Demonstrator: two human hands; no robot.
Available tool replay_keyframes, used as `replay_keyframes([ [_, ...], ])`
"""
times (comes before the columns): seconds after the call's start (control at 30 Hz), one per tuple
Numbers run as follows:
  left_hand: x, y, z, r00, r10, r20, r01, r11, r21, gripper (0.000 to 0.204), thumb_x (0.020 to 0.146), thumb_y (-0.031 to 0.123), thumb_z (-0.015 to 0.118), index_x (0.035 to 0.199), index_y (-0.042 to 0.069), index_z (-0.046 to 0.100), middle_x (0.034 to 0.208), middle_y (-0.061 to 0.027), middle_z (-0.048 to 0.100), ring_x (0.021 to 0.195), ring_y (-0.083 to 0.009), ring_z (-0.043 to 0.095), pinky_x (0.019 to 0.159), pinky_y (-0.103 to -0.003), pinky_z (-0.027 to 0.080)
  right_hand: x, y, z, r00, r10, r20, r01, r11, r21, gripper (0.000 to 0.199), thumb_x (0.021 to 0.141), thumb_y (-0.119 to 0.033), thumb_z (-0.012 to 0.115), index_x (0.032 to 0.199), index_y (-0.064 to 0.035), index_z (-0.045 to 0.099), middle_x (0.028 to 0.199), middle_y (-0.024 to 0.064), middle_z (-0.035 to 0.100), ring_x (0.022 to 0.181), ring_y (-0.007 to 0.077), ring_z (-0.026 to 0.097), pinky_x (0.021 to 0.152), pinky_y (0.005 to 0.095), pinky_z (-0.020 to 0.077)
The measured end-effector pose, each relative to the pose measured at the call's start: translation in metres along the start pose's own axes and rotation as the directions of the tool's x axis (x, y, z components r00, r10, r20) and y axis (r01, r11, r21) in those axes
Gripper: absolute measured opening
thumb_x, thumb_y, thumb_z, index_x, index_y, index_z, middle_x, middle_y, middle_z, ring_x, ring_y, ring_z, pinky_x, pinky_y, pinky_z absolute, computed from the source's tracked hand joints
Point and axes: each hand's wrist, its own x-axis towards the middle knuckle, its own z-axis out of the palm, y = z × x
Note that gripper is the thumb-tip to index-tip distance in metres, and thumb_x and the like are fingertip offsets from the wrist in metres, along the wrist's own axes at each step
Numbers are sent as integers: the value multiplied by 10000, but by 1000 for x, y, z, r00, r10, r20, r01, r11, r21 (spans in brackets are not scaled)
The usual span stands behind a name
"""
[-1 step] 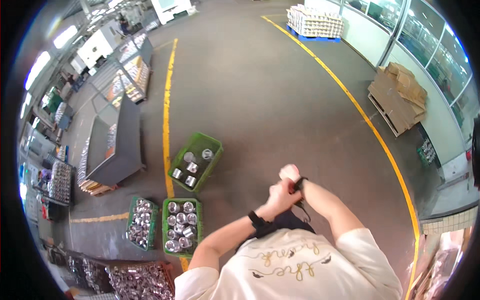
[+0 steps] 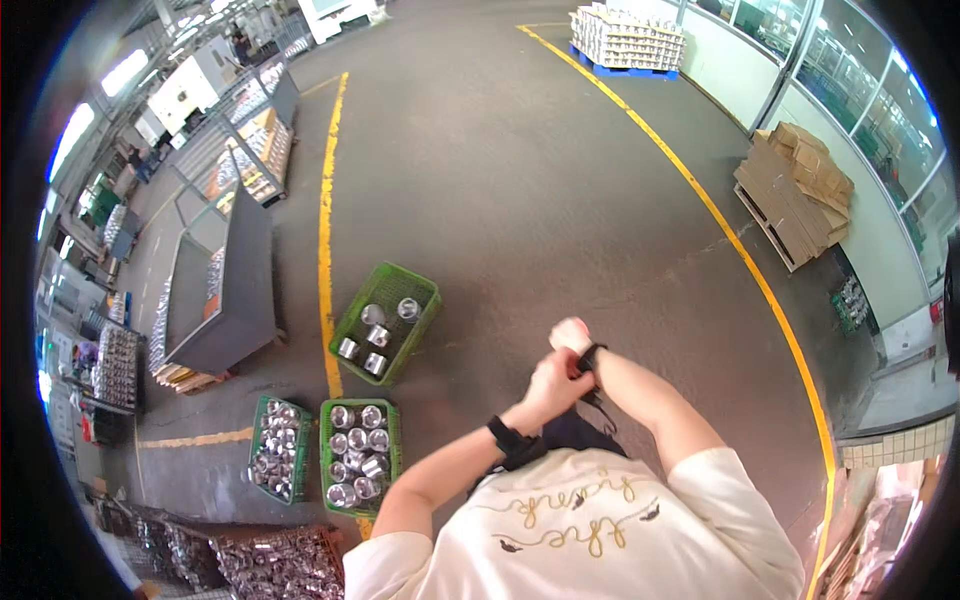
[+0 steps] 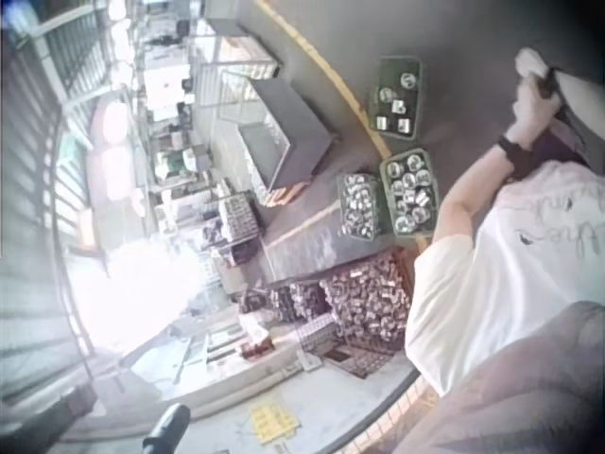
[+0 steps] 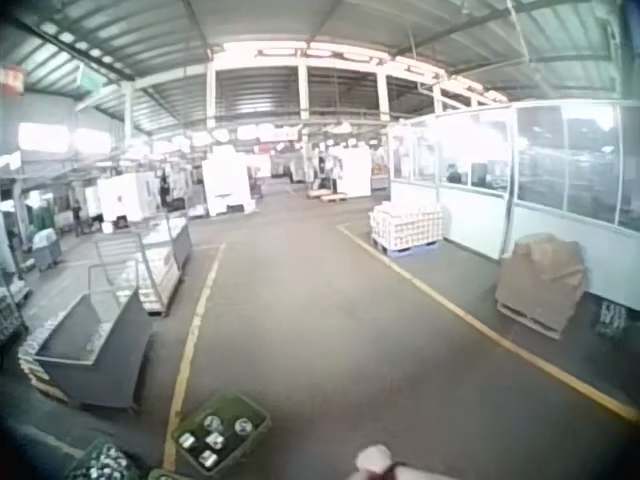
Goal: Attaching motion capture sensors and cables to oneself and a colleague.
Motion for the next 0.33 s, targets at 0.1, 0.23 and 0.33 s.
replay_keyframes([
  [0.1,114,-11,-42,998,-44,-48,38,991,-126,335,734,153,733,935,-26,534,804,-118,645,732,-218,649,694,-351,530,120,68,-24,998,46,-34,-46,999,4,102,688,-209,622,684,-153,707,680,49,681,669,224,684,535,368,517],
  [0.23,221,-53,-126,989,-8,-151,-6,996,-92,420,791,178,718,1092,-12,494,1027,-128,557,926,-192,600,778,-313,508,251,93,-93,964,-264,-36,266,963,36,145,681,-287,652,730,-160,702,739,42,689,695,214,677,512,401,494],
  [0.33,322,-62,-192,973,54,-225,-51,999,20,434,806,210,703,1137,10,507,1051,-119,512,908,-212,587,742,-333,503,376,123,-94,947,-313,76,294,936,196,197,666,-378,648,722,-198,707,732,31,695,766,248,688,549,497,493],
])
